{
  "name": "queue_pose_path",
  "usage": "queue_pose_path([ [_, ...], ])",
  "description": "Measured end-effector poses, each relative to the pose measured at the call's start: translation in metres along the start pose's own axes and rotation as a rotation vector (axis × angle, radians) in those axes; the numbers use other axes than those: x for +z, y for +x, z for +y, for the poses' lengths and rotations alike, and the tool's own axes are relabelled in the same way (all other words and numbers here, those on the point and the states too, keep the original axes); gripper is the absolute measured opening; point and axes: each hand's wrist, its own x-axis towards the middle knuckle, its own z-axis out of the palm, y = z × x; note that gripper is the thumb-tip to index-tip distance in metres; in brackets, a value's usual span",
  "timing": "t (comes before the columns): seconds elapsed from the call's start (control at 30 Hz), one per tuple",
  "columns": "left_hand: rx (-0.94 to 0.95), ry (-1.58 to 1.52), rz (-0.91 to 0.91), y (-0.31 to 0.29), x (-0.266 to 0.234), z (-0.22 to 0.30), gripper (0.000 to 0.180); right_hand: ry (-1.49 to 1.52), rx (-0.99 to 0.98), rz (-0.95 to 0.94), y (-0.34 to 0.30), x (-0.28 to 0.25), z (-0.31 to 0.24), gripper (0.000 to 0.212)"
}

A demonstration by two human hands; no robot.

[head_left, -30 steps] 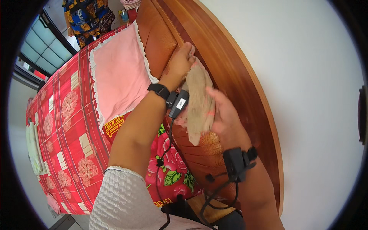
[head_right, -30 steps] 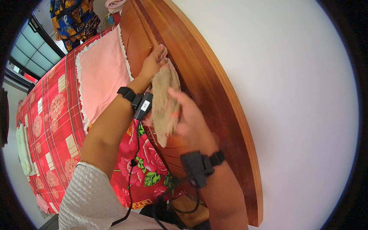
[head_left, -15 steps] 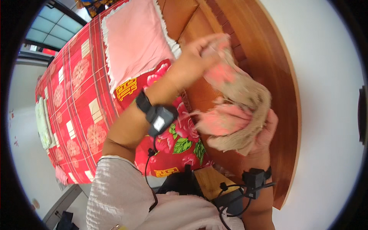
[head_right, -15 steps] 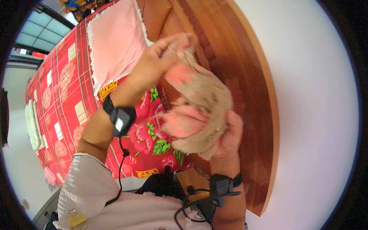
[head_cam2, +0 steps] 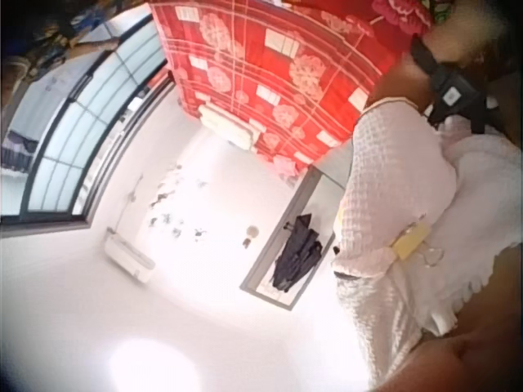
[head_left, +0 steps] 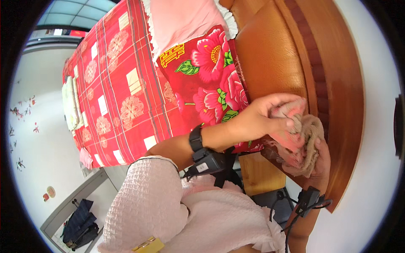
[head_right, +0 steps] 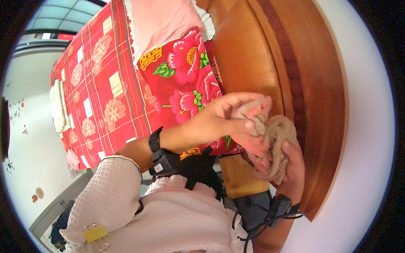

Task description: The person wipes the surface of a wooden bedside table and the wooden headboard of a bed with a cloth.

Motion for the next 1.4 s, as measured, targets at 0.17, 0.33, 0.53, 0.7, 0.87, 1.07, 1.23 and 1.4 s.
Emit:
queue_pose_path([
  [0.17, -0.016, 0.105, -0.025, -0.024, 0.024, 0.013, 0.050, -0.055, -0.147, -0.126, -0.043, 0.021, 0.010, 0.055],
  [0.33, -0.027, 0.084, 0.047, -0.048, 0.058, -0.028, 0.048, -0.163, -0.206, -0.096, -0.082, -0.029, 0.042, 0.049],
  [0.53, -0.110, 0.136, -0.062, -0.078, 0.094, -0.063, 0.044, 0.088, -0.346, -0.016, -0.162, -0.066, 0.099, 0.047],
  [0.7, -0.115, 0.251, -0.096, -0.073, 0.103, -0.046, 0.041, 0.281, -0.354, -0.019, -0.189, -0.072, 0.135, 0.047],
  [0.87, -0.128, 0.424, -0.231, -0.051, 0.091, -0.052, 0.042, 0.368, -0.650, 0.050, -0.152, -0.072, 0.152, 0.048],
  [1.07, -0.137, 0.527, -0.611, -0.015, 0.019, -0.123, 0.042, 0.514, -0.961, 0.261, -0.081, -0.079, 0.219, 0.057],
  [1.23, -0.319, 0.473, -0.899, -0.020, -0.025, -0.176, 0.041, 0.582, -0.960, 0.619, -0.027, -0.062, 0.299, 0.057],
  [1.4, 0.083, 0.515, -0.966, -0.002, -0.035, -0.127, 0.039, 0.694, -1.067, 0.544, -0.023, -0.021, 0.299, 0.061],
])
